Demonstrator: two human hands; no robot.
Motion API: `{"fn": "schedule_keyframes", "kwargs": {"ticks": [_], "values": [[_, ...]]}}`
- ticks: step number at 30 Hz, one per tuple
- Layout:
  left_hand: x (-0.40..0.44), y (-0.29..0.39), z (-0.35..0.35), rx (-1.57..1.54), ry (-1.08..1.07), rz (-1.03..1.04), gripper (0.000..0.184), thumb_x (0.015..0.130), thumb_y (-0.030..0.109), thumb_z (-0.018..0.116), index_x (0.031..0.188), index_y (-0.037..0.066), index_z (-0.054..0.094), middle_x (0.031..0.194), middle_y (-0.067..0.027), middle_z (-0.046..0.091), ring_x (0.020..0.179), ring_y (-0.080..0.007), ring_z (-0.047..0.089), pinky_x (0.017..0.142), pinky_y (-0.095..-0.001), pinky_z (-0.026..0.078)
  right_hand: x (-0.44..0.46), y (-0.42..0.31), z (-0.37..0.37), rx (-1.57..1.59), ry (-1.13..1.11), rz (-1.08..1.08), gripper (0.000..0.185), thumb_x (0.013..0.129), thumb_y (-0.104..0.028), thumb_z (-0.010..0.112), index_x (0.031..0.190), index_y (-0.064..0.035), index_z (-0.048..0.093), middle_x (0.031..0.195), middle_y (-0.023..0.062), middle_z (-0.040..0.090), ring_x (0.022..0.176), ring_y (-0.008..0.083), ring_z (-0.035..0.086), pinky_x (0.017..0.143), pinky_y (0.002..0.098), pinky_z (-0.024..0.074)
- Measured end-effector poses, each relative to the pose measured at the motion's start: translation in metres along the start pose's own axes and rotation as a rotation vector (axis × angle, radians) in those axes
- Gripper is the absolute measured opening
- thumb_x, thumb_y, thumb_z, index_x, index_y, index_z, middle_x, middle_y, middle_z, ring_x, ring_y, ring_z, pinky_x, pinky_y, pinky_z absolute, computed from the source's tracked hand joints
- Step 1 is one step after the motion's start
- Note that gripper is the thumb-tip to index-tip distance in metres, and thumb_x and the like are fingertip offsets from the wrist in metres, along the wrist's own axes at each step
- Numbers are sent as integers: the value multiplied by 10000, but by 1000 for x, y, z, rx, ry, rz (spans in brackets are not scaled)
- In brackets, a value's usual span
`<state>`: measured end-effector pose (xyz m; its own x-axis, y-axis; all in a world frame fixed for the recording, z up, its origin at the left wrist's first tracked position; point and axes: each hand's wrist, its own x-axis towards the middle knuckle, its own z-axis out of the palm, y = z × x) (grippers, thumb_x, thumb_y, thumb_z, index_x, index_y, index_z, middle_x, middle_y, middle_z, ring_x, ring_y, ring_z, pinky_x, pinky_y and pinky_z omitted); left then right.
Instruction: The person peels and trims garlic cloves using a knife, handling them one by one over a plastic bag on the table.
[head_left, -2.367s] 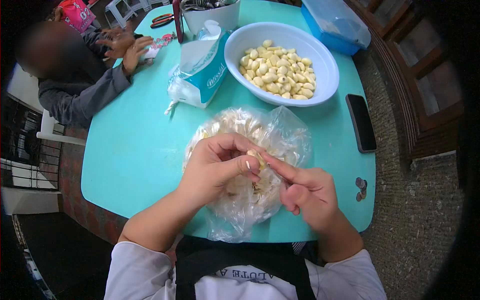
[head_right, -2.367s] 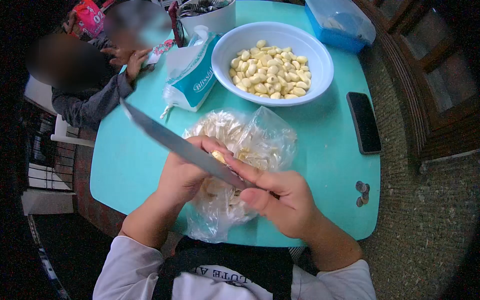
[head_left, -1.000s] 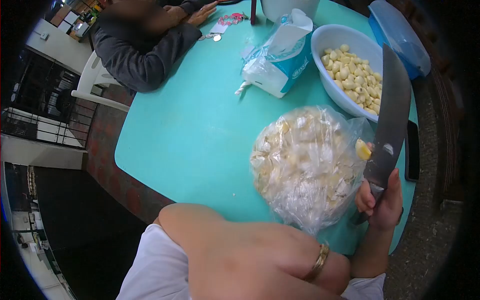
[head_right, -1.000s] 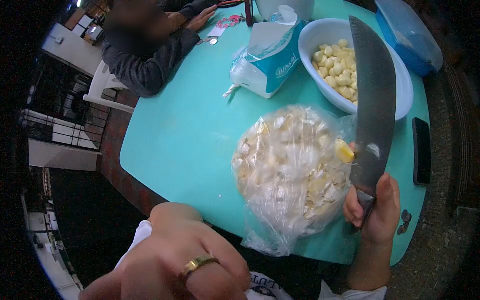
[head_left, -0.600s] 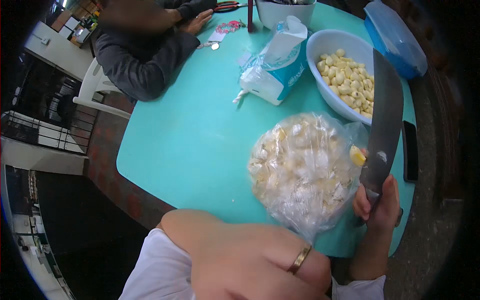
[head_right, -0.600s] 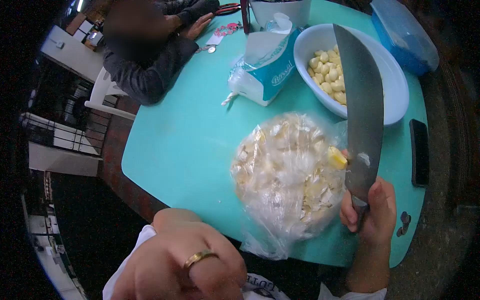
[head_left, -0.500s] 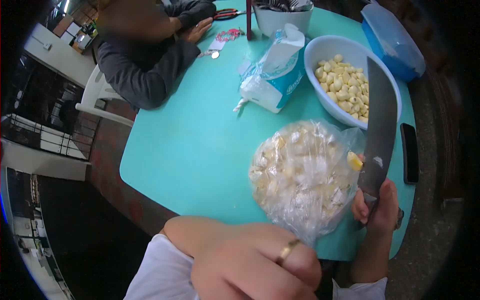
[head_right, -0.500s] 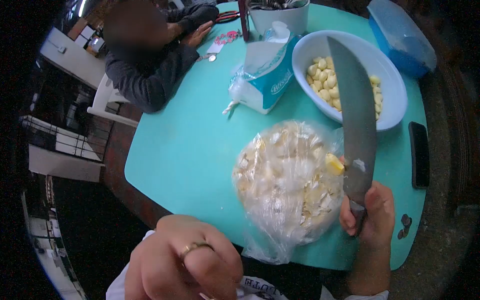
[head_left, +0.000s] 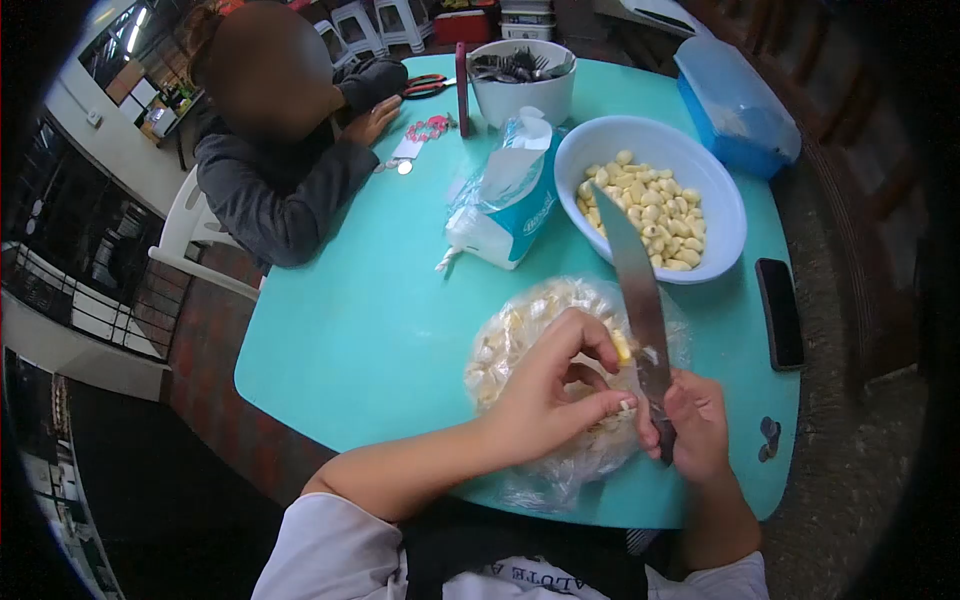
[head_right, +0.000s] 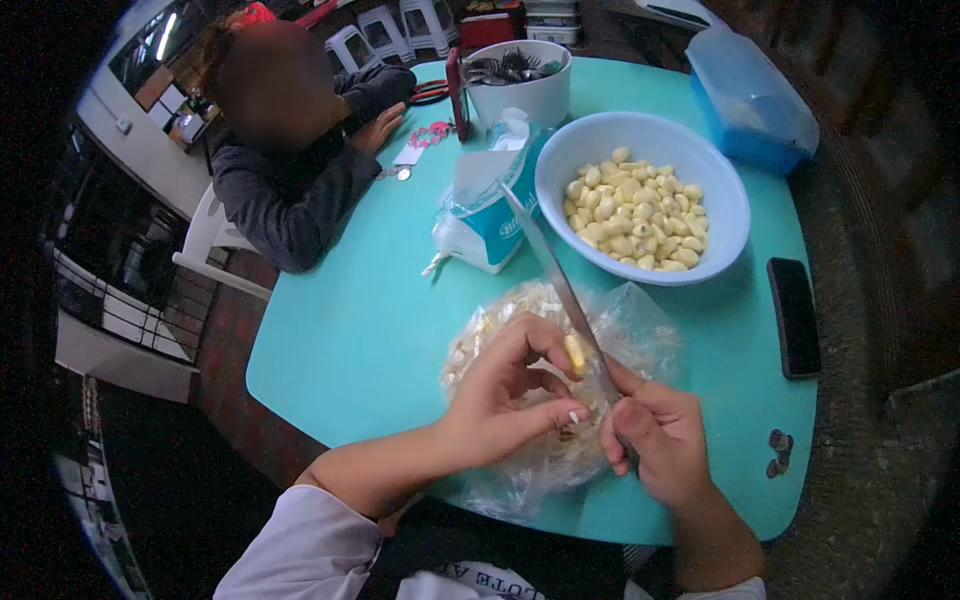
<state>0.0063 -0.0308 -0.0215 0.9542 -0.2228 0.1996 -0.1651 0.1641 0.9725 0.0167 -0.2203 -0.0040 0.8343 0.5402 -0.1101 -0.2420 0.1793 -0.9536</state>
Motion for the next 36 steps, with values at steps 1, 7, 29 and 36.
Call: {"fn": "schedule_keyframes", "kwargs": {"ticks": [1, 7, 29, 36], "values": [[1, -1, 0, -17, 14, 2, 343, 733, -21, 667, 984, 38, 441, 998, -50, 424, 934, -133, 483, 772, -268, 458, 0, 0, 0, 11, -19, 6, 565, 888, -349, 516, 1256, 66, 406, 569, 43, 501, 460, 78, 430, 423, 192, 351], [4, -8, -8, -151, 25, -27, 332, 734, -48, 658, 958, 44, 429, 951, -27, 439, 894, -116, 503, 767, -267, 466, 0, 2, 7, -84, -38, 15, 524, 873, -509, 442, 895, 8, 530, 504, 42, 472, 381, 85, 410, 361, 204, 325], [4, 5, -15, -339, -19, -109, 190, 853, 23, 516, 1034, -35, 531, 940, -75, 578, 827, -119, 567, 743, -260, 472, 1, -10, -2, 107, -6, 66, 493, 895, -463, 438, 945, 20, 522, 504, 28, 441, 394, 83, 395, 373, 206, 316], [2, 11, -15, -309, 23, -96, 180, 850, 34, 507, 1000, -59, 543, 910, -120, 591, 799, -175, 600, 712, -312, 504, 3, -11, -7, 104, 111, -6, 486, 904, -446, 432, 965, 26, 529, 504, 26, 447, 387, 78, 390, 368, 203, 314]]}}
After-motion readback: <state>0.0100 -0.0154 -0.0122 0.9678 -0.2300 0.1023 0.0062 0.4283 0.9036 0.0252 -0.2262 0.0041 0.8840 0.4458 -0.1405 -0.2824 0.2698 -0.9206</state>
